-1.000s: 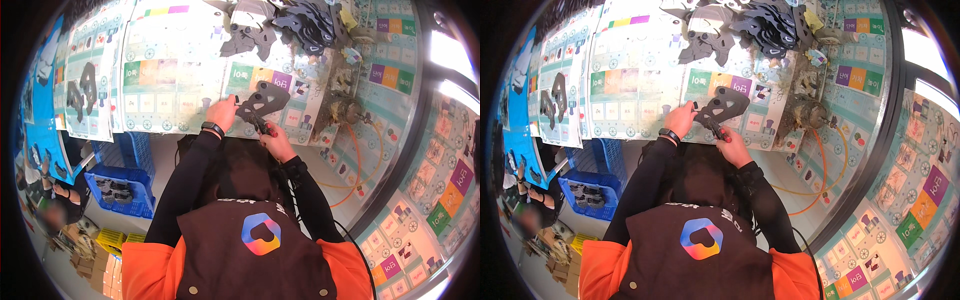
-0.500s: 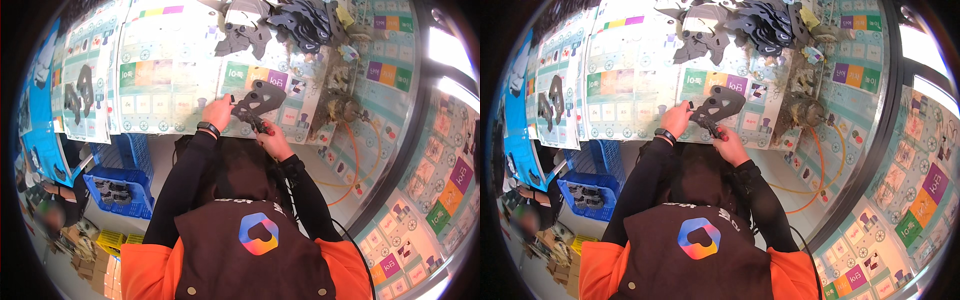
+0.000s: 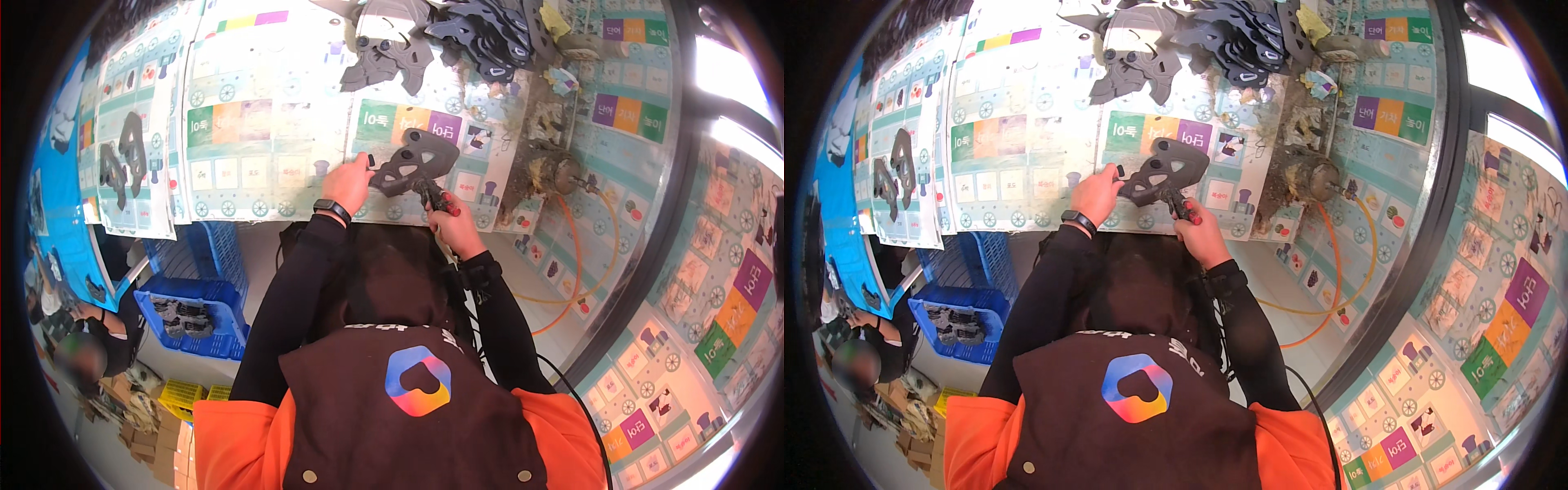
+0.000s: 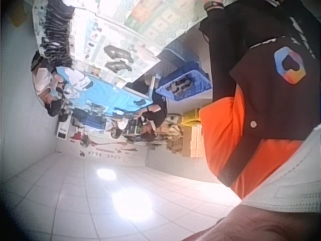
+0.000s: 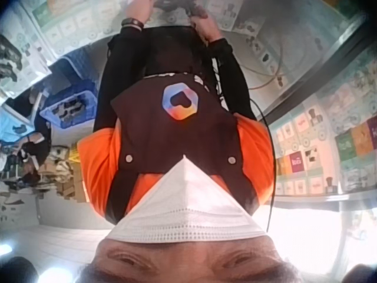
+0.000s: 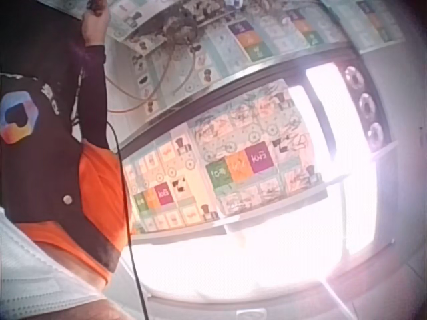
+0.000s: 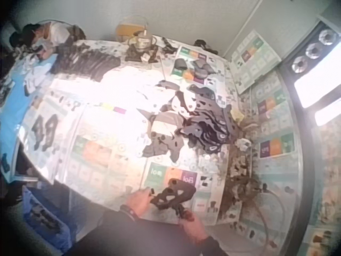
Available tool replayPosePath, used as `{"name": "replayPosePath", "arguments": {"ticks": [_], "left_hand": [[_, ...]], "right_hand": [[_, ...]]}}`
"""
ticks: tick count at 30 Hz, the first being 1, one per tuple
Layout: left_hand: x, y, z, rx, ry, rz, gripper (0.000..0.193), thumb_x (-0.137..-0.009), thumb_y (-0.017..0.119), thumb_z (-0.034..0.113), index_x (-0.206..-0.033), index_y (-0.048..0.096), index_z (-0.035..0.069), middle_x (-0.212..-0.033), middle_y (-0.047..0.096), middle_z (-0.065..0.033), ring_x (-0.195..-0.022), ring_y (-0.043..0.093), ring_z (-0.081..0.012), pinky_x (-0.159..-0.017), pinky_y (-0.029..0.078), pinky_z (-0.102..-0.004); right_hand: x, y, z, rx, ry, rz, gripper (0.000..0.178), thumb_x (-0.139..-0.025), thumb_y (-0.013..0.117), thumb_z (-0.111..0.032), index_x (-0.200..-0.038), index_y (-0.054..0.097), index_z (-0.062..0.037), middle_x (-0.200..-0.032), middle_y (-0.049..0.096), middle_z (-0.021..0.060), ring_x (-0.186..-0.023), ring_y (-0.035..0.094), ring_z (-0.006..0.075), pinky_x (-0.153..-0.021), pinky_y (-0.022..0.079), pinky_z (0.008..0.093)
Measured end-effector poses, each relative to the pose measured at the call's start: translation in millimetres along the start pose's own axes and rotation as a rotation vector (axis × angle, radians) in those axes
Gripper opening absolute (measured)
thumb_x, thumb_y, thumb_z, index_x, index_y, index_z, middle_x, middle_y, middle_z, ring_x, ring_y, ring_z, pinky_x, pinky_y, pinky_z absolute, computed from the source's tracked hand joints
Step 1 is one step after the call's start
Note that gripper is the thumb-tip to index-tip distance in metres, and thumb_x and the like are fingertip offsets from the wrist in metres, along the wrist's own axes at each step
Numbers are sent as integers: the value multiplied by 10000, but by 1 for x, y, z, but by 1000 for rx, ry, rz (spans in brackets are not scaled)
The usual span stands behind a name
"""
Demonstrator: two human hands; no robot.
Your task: Using a handheld heat gun or specialized adhesive tool to process shoe upper components on a manufacturing table.
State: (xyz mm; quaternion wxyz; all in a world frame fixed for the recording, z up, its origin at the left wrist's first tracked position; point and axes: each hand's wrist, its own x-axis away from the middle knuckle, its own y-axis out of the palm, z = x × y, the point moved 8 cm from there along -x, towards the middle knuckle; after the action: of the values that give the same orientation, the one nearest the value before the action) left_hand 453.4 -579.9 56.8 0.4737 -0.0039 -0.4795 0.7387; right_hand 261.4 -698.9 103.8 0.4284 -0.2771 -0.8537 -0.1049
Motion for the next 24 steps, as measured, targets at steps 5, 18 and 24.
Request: {"name": "replayPosePath", "arguments": {"ticks": [5, 18, 24], "left_hand": [[-2, 3, -2, 0, 15, 22, 207, -903, 656, 272, -992, 547, 119, -780, 678, -134, -755, 656, -368, -617, 475, -493], [-1, 0, 0, -1, -12, -27, 198, -928, 628, 248, -1017, 545, 92, -803, 680, -160, -787, 658, -382, -645, 476, -502], [-2, 0, 0, -13, -14, -33, 199, -926, 630, 248, -1021, 546, 96, -807, 684, -155, -787, 660, -378, -649, 482, -498]], "right_hand": [[-3, -11, 1, -48, -3, 21, 159, -750, 542, -14, -907, 567, 0, -723, 529, 26, -601, 489, 113, -558, 389, 263], [-2, -27, -11, -142, 9, 80, 177, -758, 543, 9, -933, 573, 1, -727, 537, 33, -597, 492, 116, -551, 383, 257], [-5, -37, -14, -188, -18, 132, 175, -757, 553, 5, -931, 576, -3, -696, 539, 32, -573, 508, 122, -526, 382, 257]]}}
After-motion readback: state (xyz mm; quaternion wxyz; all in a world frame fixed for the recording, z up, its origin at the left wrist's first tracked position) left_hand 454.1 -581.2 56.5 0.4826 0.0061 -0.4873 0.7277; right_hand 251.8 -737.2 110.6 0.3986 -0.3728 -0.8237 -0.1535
